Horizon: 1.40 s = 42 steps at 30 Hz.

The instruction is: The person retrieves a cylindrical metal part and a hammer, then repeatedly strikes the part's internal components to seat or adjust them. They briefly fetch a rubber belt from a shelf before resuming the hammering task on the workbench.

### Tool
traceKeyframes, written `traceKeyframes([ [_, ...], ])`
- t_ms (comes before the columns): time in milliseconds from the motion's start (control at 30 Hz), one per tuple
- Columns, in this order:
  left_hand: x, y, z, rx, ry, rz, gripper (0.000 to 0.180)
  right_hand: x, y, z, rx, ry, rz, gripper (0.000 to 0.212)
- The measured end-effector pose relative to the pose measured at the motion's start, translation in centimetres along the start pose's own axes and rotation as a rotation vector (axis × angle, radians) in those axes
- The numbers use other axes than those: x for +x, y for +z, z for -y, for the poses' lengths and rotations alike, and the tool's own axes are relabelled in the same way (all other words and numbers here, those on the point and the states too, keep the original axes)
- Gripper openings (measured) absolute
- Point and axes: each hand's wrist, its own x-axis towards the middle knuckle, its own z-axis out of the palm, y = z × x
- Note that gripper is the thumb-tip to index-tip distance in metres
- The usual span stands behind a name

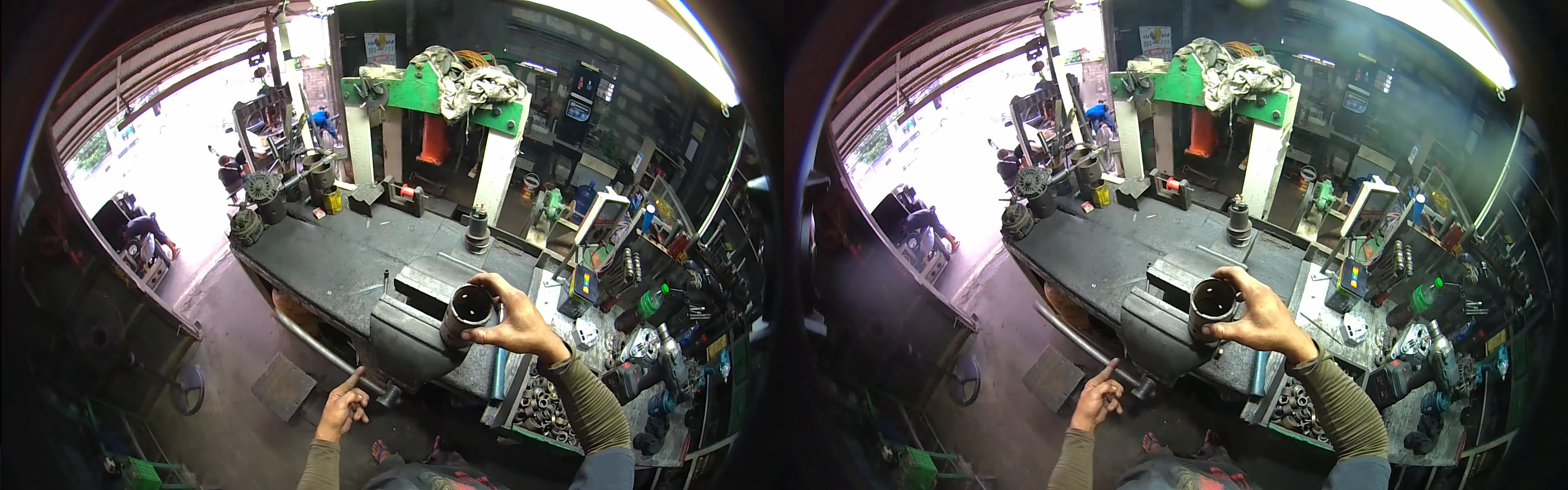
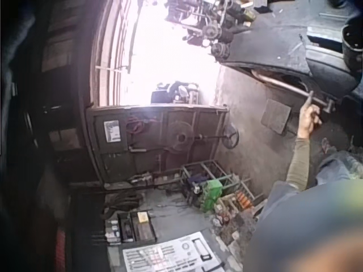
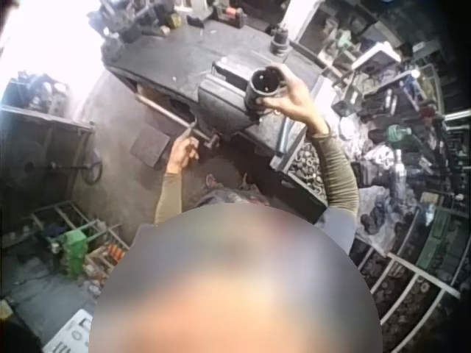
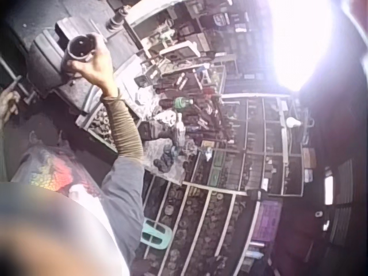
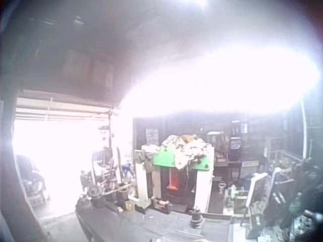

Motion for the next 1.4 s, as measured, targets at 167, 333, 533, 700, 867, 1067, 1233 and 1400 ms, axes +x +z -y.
traceKeyframes([
  [167,-0.5,4.8,3.6,0.404,-0.424,0.11,0.043,-0.2,0.1,-0.1,-0.076,-0.016,-0.031,0.086],
  [333,-2.3,5.3,0.9,0.106,-0.278,0.388,0.074,-0.8,-0.3,-0.5,-0.021,-0.034,-0.092,0.081],
  [533,2.0,-3.2,-4.7,0.294,0.126,-0.026,0.074,-2.7,-0.8,-0.4,-0.042,0.053,-0.165,0.083],
  [700,3.5,-5.1,2.7,0.529,-0.078,-0.326,0.068,-3.4,-1.2,-0.2,-0.029,0.089,-0.263,0.08],
  [867,4.5,-0.5,13.7,0.386,-0.442,0.36,0.066,-2.6,-0.7,0.3,-0.075,0.088,-0.268,0.077],
  [1067,0.4,6.9,11.4,-0.32,-0.619,0.616,0.065,-0.6,-0.4,1.0,-0.119,0.123,-0.198,0.078],
  [1233,0.0,-1.7,-4.5,-0.035,-0.285,0.447,0.079,0.8,-1.2,0.9,-0.17,-0.027,-0.062,0.077],
  [1400,3.8,-4.0,1.2,0.457,-0.067,-0.322,0.077,2.2,-1.2,0.7,-0.104,-0.008,0.03,0.079],
])
